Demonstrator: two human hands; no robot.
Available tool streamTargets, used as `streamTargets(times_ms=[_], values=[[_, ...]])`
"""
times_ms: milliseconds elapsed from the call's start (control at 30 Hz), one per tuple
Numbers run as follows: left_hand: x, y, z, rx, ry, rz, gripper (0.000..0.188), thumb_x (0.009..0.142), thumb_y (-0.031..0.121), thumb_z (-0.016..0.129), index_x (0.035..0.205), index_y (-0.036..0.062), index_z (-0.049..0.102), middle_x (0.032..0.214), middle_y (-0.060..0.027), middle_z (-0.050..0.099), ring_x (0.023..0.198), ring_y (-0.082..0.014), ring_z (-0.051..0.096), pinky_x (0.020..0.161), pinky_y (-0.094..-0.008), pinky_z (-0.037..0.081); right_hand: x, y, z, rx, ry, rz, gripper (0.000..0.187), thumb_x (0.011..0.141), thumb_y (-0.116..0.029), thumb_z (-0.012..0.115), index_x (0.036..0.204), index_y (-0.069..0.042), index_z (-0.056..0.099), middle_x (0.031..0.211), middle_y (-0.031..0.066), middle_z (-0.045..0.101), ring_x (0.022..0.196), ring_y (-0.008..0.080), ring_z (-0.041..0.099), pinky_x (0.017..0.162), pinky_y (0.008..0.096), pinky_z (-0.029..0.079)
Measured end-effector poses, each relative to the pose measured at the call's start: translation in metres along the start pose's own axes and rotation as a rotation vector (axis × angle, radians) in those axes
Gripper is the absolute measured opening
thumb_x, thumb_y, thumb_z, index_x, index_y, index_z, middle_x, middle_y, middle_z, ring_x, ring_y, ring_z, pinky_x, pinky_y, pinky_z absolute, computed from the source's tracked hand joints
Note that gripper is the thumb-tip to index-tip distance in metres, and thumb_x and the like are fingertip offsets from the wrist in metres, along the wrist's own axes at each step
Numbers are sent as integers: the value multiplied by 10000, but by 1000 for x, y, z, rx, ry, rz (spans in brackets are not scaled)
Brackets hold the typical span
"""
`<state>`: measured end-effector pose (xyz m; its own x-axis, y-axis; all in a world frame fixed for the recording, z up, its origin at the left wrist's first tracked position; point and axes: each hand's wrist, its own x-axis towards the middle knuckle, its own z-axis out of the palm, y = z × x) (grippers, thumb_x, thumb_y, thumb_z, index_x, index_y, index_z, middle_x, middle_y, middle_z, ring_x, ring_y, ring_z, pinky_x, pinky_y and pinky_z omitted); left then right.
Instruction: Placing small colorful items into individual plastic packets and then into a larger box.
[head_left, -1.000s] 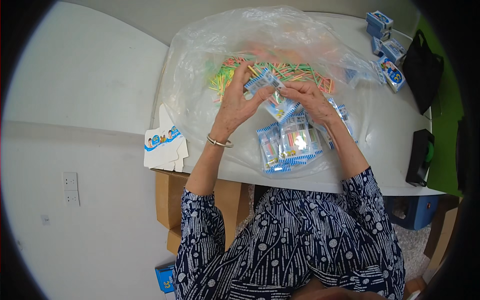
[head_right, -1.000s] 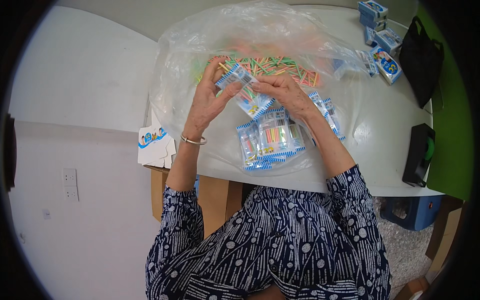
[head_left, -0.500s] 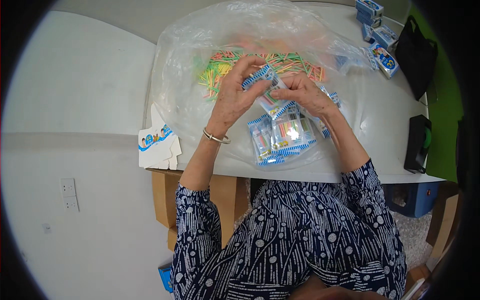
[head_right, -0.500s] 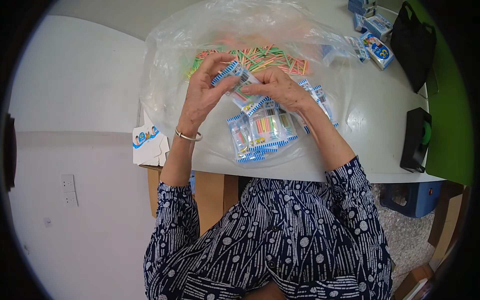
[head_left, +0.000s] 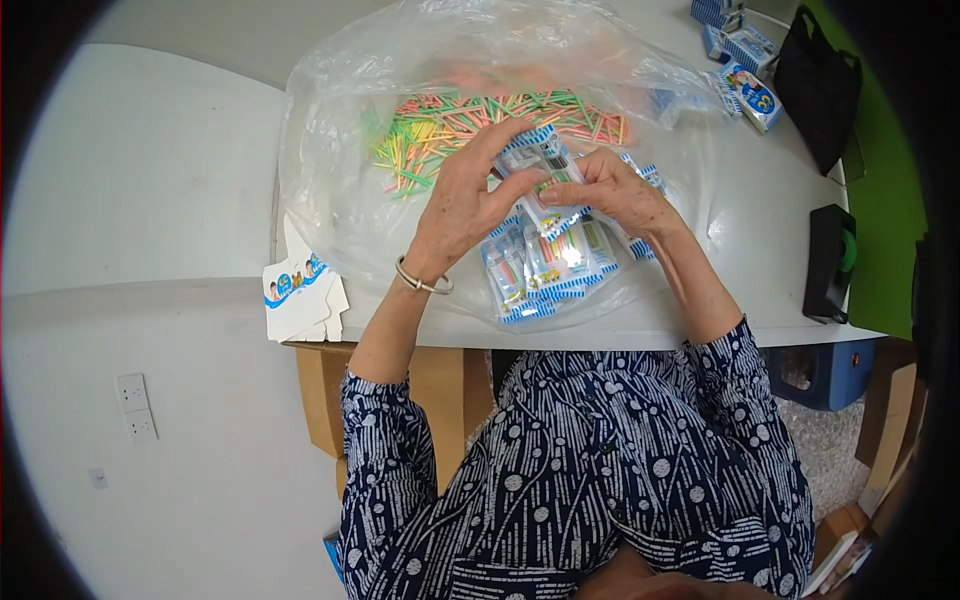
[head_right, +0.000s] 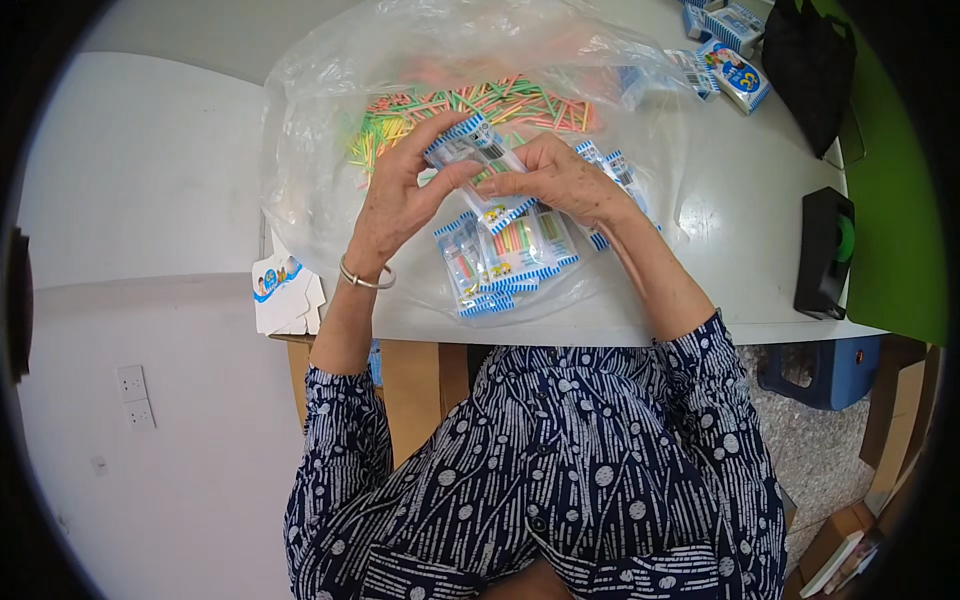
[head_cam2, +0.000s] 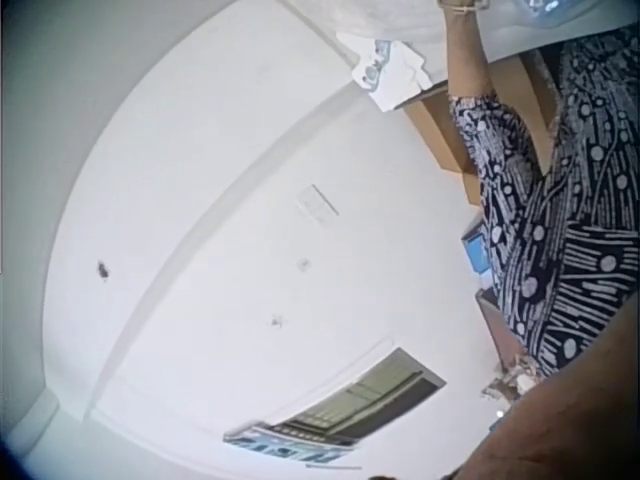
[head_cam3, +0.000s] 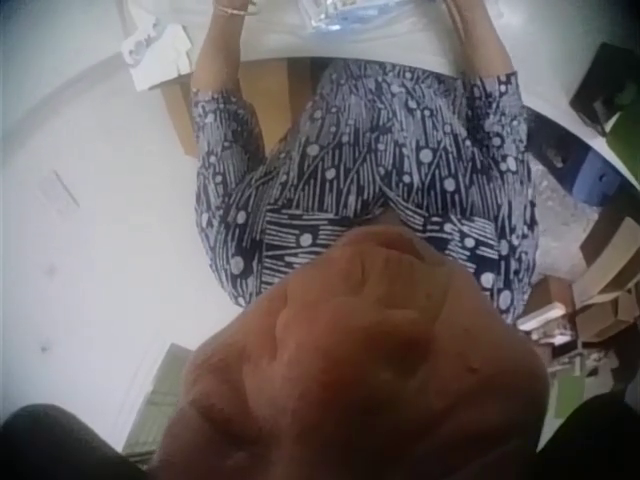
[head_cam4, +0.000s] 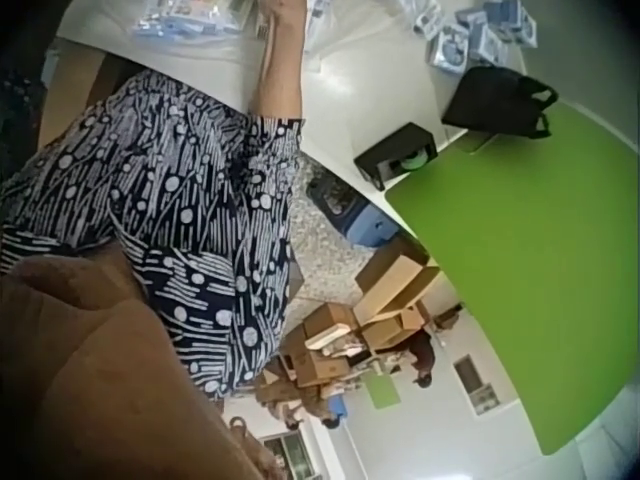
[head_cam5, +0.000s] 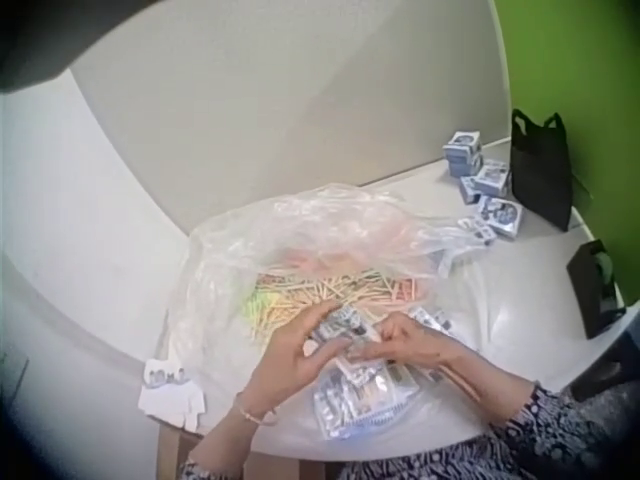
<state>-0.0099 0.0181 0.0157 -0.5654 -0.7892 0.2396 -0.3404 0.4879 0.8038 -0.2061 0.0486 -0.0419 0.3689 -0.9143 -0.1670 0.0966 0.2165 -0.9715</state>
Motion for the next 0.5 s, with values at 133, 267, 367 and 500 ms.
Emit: streamTargets(times_ms=[133,267,367,500], values=[[-1,-3,-5,-301,135,-84,216,858,104,644,1048,5,630,887,-29,658,821,-76,594,694,-240,480,-2,-2,-2,13,-90,-8,237,775,-202,763,847,17,706,752,24,672,620,41,552,539,218,404],[-1,-5,-17,-209,34,-208,177,920,102,573,1021,-18,653,925,-26,660,876,-88,586,750,-234,485,-2,0,0,-15,-82,15,245,773,-210,765,837,19,708,728,17,662,617,34,538,539,213,401],[3,-9,-18,-230,147,-121,146,885,91,614,991,-4,647,736,3,643,724,-72,586,655,-231,474,-1,1,1,-13,-93,-6,229,771,-207,765,810,11,707,695,0,646,593,27,514,514,213,371],[17,-15,-44,218,538,101,180,854,119,642,980,-9,643,839,-66,667,800,-158,615,740,-299,483,2,10,-7,-121,-21,-5,267,760,-258,772,747,-1,697,614,-38,569,523,18,444,452,220,294]])
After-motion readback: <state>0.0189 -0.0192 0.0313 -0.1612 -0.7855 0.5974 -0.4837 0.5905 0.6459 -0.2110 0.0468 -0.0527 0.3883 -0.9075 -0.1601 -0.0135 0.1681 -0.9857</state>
